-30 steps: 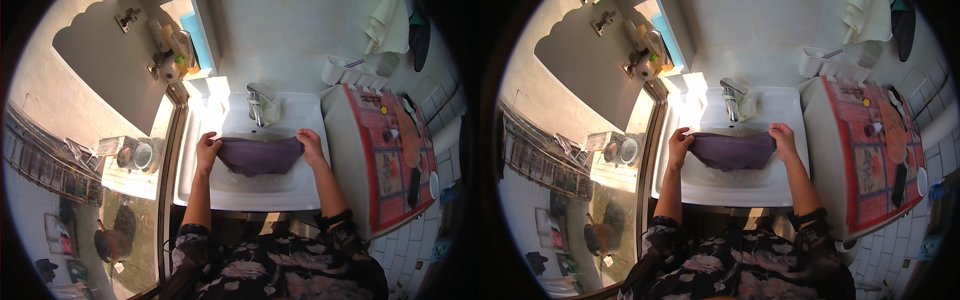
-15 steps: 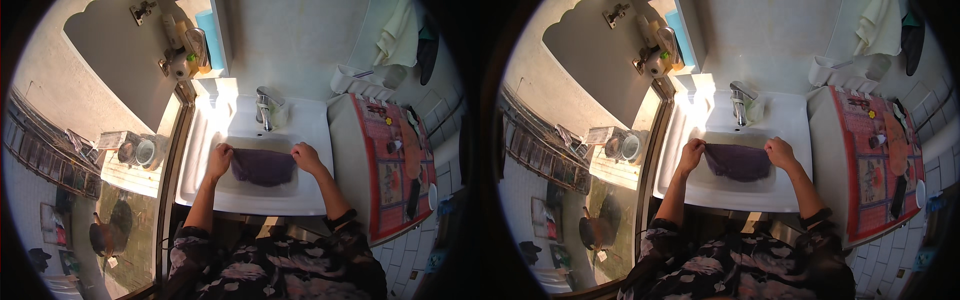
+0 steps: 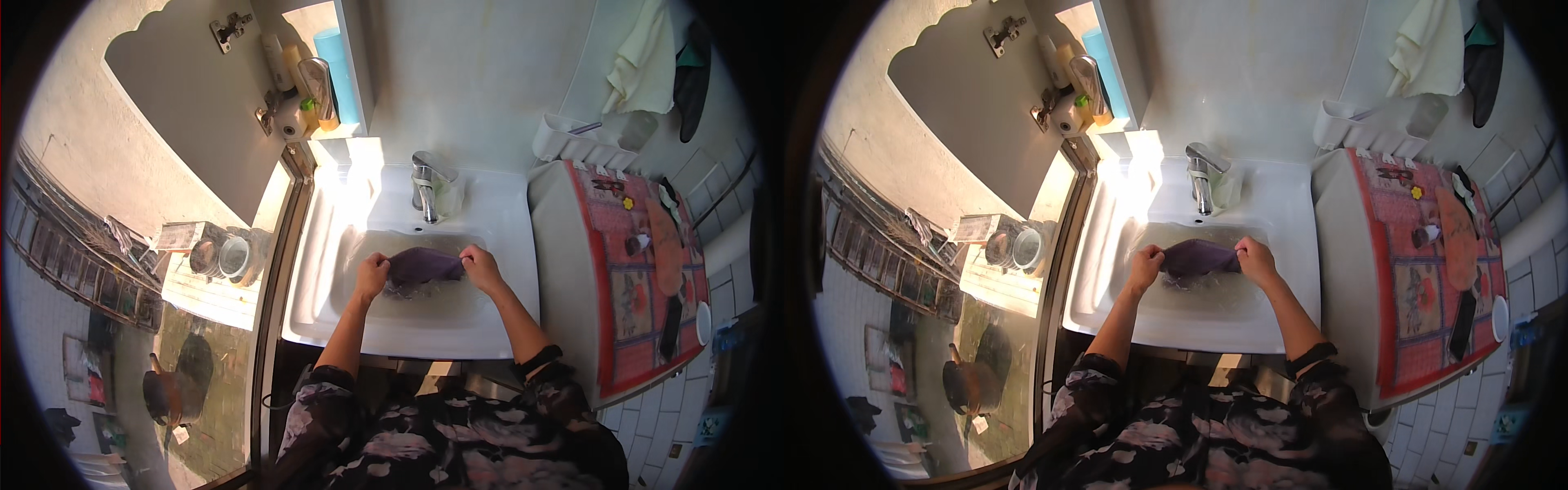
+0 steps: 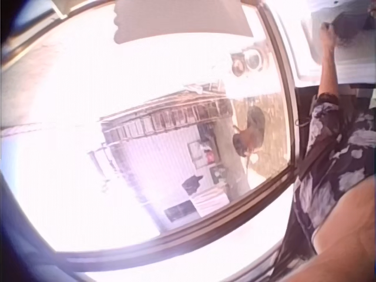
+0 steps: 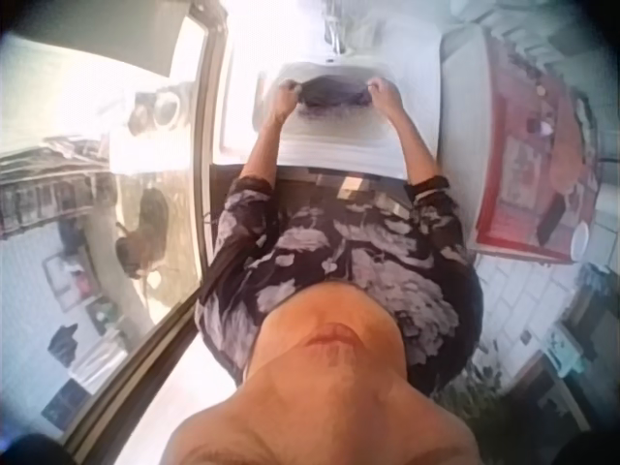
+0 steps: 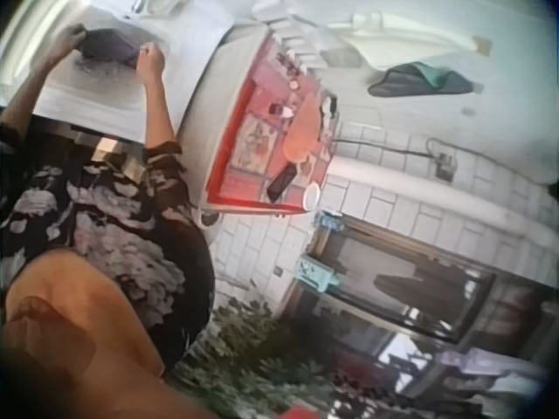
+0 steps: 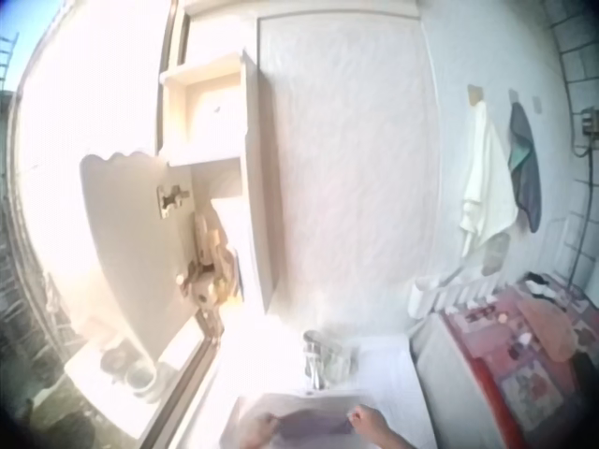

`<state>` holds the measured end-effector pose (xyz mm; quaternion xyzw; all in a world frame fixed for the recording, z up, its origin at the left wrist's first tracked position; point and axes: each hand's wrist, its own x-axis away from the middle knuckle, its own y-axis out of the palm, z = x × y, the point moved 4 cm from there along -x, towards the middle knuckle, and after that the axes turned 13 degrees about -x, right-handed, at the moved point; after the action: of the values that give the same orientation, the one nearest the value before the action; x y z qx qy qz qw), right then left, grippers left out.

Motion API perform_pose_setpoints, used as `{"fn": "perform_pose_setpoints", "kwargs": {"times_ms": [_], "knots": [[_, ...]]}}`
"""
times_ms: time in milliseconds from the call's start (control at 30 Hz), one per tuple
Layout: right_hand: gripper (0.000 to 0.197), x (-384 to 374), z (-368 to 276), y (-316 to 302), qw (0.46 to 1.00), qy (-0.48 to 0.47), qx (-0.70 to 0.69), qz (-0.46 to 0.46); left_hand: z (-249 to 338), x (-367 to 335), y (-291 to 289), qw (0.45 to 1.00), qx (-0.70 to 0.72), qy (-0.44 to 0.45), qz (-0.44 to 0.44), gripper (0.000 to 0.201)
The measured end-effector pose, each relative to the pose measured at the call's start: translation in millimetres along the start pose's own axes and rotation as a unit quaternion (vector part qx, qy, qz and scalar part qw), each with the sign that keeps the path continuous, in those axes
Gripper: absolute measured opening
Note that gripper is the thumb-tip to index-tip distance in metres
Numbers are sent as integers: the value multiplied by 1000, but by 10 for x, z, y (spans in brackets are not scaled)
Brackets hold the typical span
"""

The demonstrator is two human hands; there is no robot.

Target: The person scrubs a white plastic toothbrush holder with a brush and a purple cloth at a sink, rinses it, and wipes it dry. They also briefly handle a toothbrush and a small white cup before returning to cleaning the holder.

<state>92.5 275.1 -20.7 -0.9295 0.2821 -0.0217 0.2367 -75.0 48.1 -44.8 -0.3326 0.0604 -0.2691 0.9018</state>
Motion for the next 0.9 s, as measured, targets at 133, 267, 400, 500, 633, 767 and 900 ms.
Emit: {"fn": "perform_pose_setpoints", "kwargs": {"times_ms": [133, 267, 400, 500, 633, 767, 900], "knots": [[16, 221, 403, 427, 995, 81, 16, -57, -47, 229, 484, 991, -111, 14, -74, 18], [18, 95, -151, 409, 969, 5, -248, 4, 818, 149, 232, 983, 116, 108, -88, 14], [21, -48, -1026, 126, 950, -27, -291, -107, 1618, 242, -335, 938, 169, 302, 12, 21], [22, -23, -1423, -91, 901, 15, -431, -39, 1413, 334, -554, 964, 153, 217, 14, 64], [24, 16, -1447, 96, 793, 49, -606, -42, 974, 517, 117, 959, 171, 179, -139, 53], [26, 29, -741, 228, 781, 123, -606, 88, 684, 347, 333, 949, 308, 41, -54, 30], [32, 426, 73, 285, 756, 394, -516, 80, 965, 459, 168, 986, -47, 124, 97, 29]]}}
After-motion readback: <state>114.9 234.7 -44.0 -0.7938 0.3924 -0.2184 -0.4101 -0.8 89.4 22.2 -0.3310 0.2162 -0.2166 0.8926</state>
